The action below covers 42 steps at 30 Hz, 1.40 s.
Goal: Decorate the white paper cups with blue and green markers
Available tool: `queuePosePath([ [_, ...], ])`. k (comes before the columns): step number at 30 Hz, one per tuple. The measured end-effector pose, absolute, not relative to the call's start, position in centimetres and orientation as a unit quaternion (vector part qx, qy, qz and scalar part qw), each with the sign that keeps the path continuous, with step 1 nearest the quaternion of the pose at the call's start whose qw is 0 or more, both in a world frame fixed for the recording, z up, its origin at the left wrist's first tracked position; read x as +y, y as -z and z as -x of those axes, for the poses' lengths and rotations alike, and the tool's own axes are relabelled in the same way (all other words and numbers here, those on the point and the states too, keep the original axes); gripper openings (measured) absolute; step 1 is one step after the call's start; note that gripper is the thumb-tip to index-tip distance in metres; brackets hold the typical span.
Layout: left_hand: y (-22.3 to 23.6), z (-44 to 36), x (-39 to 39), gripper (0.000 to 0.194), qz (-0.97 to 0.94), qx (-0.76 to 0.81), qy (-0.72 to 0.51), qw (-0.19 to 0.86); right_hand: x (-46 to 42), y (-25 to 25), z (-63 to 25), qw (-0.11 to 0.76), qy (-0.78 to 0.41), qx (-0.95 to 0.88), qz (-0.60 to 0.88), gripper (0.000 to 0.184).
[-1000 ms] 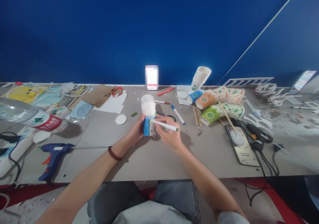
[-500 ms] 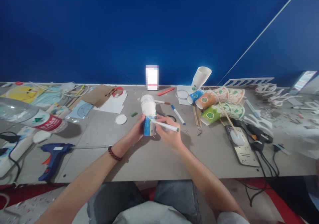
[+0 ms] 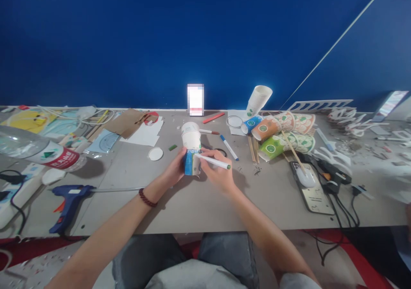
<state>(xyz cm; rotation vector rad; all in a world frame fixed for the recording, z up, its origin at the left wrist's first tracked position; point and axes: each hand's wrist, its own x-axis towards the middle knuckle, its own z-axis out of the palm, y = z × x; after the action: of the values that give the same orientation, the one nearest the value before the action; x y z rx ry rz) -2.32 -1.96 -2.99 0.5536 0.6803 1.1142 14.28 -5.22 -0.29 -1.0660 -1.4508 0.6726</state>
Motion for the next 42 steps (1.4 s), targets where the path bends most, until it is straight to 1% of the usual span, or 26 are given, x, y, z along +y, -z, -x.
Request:
queuePosePath([
  [6, 3.01, 2.34, -1.9, 0.043, -0.259, 0.315, -0.509, 0.758, -5.28, 0.23, -14.38, 0.563, -0.304, -0.632, 0.437, 0.009],
  [14, 2.9, 2.13, -1.98, 0.05, -0.27, 0.322, -0.512, 0.749, -5.33, 0.26, -14.25, 0.578, -0.29, -0.614, 0.452, 0.002],
  [20, 2.79, 2.26, -2.02, 0.053, -0.261, 0.33, -0.504, 0.755, -5.32, 0.28, -14.35, 0.562, -0.304, -0.635, 0.433, 0.011],
  [24, 2.83, 2.23, -1.97, 0.054, -0.266, 0.325, -0.503, 0.755, -5.35, 0.2, -14.2, 0.575, -0.304, -0.616, 0.444, 0.011],
  [29, 3.05, 2.17, -1.88, 0.049, -0.258, 0.317, -0.512, 0.755, -5.35, 0.14, -14.16, 0.583, -0.299, -0.608, 0.448, 0.008],
  [32, 3.01, 2.15, -1.89, 0.046, -0.252, 0.319, -0.516, 0.754, -5.34, 0.11, -14.28, 0.579, -0.3, -0.613, 0.446, 0.01],
  [37, 2.77, 2.13, -1.95, 0.049, -0.248, 0.317, -0.505, 0.763, -5.4, 0.11, -14.34, 0.559, -0.313, -0.632, 0.436, 0.016],
  [42, 2.62, 2.18, -1.96, 0.047, -0.258, 0.323, -0.506, 0.757, -5.43, 0.13, -14.14, 0.576, -0.305, -0.612, 0.449, 0.013],
])
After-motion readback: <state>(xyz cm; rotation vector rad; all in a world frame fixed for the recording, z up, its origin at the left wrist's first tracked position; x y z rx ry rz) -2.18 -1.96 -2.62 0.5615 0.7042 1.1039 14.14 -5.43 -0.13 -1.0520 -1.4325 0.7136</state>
